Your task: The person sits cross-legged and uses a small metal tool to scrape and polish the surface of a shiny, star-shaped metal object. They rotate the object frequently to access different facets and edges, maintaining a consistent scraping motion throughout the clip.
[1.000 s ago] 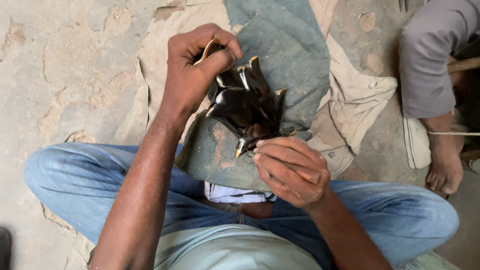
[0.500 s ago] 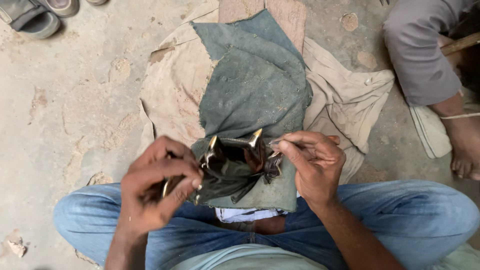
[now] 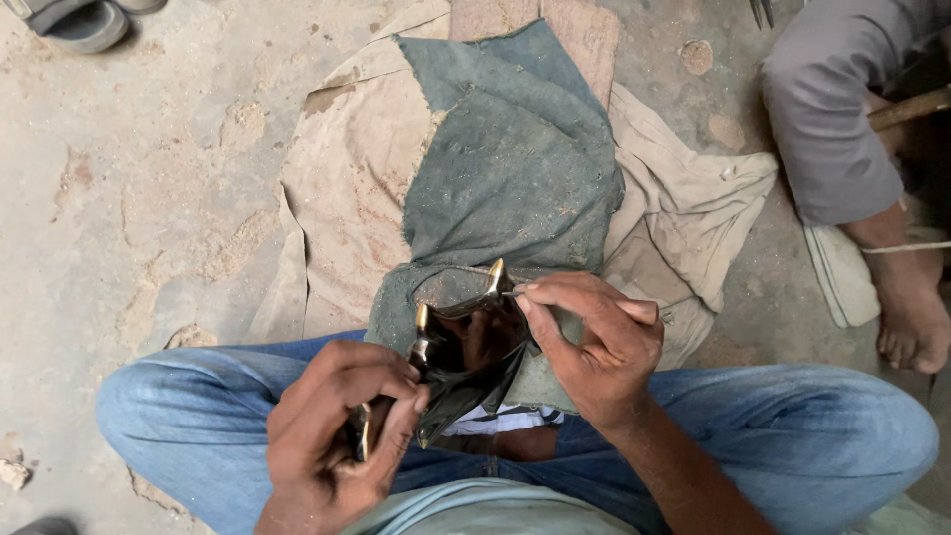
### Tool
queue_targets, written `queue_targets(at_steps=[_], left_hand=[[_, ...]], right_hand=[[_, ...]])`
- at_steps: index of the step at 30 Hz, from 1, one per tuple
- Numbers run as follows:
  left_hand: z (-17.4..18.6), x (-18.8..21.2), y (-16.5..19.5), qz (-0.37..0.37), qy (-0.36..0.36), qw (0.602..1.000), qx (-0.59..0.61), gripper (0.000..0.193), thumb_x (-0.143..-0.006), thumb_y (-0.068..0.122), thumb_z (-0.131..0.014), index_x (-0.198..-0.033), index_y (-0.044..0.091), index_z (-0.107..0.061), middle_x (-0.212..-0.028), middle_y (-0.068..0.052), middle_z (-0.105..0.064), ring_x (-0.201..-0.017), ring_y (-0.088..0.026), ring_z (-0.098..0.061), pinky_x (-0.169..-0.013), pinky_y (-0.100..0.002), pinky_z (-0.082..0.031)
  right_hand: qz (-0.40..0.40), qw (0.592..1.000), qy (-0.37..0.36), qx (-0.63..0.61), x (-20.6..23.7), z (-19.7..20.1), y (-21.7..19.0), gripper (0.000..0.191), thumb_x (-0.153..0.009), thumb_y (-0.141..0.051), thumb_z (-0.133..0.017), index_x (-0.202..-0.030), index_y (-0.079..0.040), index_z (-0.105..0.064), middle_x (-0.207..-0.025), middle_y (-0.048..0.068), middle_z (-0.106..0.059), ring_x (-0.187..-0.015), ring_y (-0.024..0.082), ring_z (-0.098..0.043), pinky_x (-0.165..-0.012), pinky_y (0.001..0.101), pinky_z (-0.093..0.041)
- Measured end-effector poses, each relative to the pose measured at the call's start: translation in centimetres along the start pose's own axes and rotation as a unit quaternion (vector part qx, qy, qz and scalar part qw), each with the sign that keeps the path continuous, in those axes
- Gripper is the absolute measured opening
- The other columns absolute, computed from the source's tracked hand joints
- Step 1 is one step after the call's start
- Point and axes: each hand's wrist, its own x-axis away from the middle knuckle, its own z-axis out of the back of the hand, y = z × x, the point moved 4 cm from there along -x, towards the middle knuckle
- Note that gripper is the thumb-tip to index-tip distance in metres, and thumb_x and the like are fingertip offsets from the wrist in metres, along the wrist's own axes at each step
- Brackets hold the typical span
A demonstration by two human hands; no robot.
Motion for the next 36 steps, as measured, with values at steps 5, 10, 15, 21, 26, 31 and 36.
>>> queue_targets(at_steps=[5, 10, 15, 21, 26, 31, 36], left_hand=[[-0.3, -0.6, 0.8, -0.021, -0.003, 1.0, 0.002, 0.02, -0.082, -0.006, -0.079, -0.095, 0.0, -0.066, -0.092, -0.01, -0.068, -0.081, -0.017, -0.072, -0.069, -0.027, -0.056], [-0.5, -1.1, 1.2, -0.026, -0.017, 0.999, 0.013, 0.021, -0.081, -0.005, -0.079, -0.097, 0.0, -0.067, -0.089, -0.01, -0.068, -0.075, -0.016, -0.07, -0.064, -0.027, -0.054], [-0.7, -1.0, 1.3, -0.001, -0.028, 0.999, 0.022, 0.023, -0.082, -0.004, -0.08, -0.1, 0.001, -0.067, -0.089, -0.01, -0.068, -0.075, -0.014, -0.073, -0.061, -0.027, -0.056], [-0.6, -1.1, 1.3, -0.032, -0.028, 0.999, 0.026, 0.023, -0.083, -0.004, -0.08, -0.102, 0.0, -0.066, -0.09, -0.01, -0.068, -0.077, -0.015, -0.072, -0.063, -0.027, -0.056], [-0.6, -1.1, 1.3, -0.03, -0.03, 0.999, 0.031, 0.023, -0.083, -0.004, -0.079, -0.103, -0.001, -0.067, -0.09, -0.01, -0.067, -0.077, -0.015, -0.072, -0.063, -0.028, -0.055], [-0.6, -1.1, 1.3, -0.028, -0.03, 0.999, 0.025, 0.023, -0.084, -0.004, -0.079, -0.103, 0.001, -0.067, -0.091, -0.009, -0.066, -0.078, -0.015, -0.072, -0.064, -0.028, -0.055], [-0.5, -1.2, 1.2, -0.02, -0.034, 0.999, 0.03, 0.023, -0.083, -0.004, -0.078, -0.103, 0.002, -0.067, -0.091, -0.008, -0.066, -0.077, -0.015, -0.07, -0.064, -0.028, -0.053]], right_hand=[[0.03, 1.0, -0.004, 0.001, -0.7, 0.1, -0.5, 0.021, -0.092, 0.007, -0.079, -0.108, -0.001, -0.069, -0.103, 0.012, -0.077, -0.08, 0.009, -0.071, -0.057, 0.0161, -0.05], [0.019, 1.0, -0.012, 0.009, -1.0, 0.2, -0.7, 0.019, -0.094, 0.008, -0.077, -0.11, 0.001, -0.069, -0.101, 0.013, -0.077, -0.091, 0.016, -0.077, -0.075, 0.0207, -0.062], [-0.002, 1.0, -0.003, 0.028, -1.2, 0.1, -0.7, 0.019, -0.09, 0.008, -0.078, -0.107, 0.002, -0.07, -0.098, 0.015, -0.078, -0.087, 0.017, -0.078, -0.071, 0.0215, -0.062], [0.026, 0.999, -0.019, 0.028, -1.6, 0.2, -1.2, 0.019, -0.092, 0.009, -0.077, -0.109, 0.003, -0.07, -0.1, 0.015, -0.077, -0.093, 0.019, -0.078, -0.082, 0.0272, -0.064], [0.024, 0.998, -0.031, 0.041, -2.1, 0.2, -1.6, 0.02, -0.09, 0.01, -0.077, -0.107, 0.003, -0.07, -0.098, 0.014, -0.077, -0.091, 0.02, -0.078, -0.08, 0.0273, -0.064], [0.034, 0.998, -0.039, 0.044, -2.2, 0.2, -1.9, 0.021, -0.089, 0.01, -0.078, -0.106, 0.001, -0.07, -0.098, 0.013, -0.077, -0.091, 0.019, -0.078, -0.081, 0.0279, -0.064], [0.048, 0.996, -0.04, 0.065, -1.6, 0.1, -1.5, 0.022, -0.084, 0.01, -0.08, -0.102, 0.001, -0.071, -0.094, 0.012, -0.077, -0.089, 0.02, -0.078, -0.077, 0.028, -0.064]])
